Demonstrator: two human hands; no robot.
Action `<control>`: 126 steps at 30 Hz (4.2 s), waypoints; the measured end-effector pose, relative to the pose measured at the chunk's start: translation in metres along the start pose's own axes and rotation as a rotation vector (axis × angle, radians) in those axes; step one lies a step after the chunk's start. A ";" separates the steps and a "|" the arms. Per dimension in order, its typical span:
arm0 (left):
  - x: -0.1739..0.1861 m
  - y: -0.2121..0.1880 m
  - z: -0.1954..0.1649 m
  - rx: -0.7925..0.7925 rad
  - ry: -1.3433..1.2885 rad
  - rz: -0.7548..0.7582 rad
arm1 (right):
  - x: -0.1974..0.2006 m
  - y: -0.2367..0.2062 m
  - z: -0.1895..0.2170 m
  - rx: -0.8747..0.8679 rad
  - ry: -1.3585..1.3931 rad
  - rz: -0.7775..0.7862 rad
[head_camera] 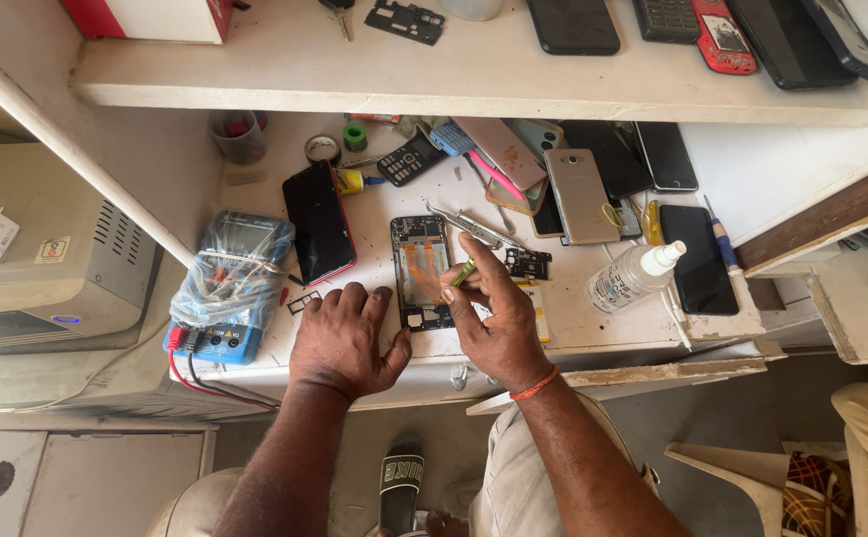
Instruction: The person works at a cluttered repair bench on an opened smartphone, lifting out the battery and setting it aside, then using a handheld tool on the exposed circuit board while steadying the phone frame with the other hand. A bottle of liquid and assorted phones and tools surround the work area.
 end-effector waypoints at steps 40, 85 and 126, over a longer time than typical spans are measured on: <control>0.000 -0.001 0.000 -0.016 -0.005 -0.034 | -0.002 0.013 0.027 0.106 -0.173 0.011; 0.001 -0.001 0.000 -0.008 -0.012 -0.019 | 0.000 0.007 0.015 0.106 -0.105 -0.029; 0.000 -0.001 0.002 -0.003 -0.038 -0.023 | -0.002 0.005 0.021 0.166 -0.139 -0.055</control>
Point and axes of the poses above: each hand's wrist, its own y-axis towards the middle knuckle, its own x-axis out of the back of the hand, z = x × y, the point moved 9 cm from there along y, towards the middle knuckle, and after that the axes turned 6 degrees about -y, right-handed, at the moved point
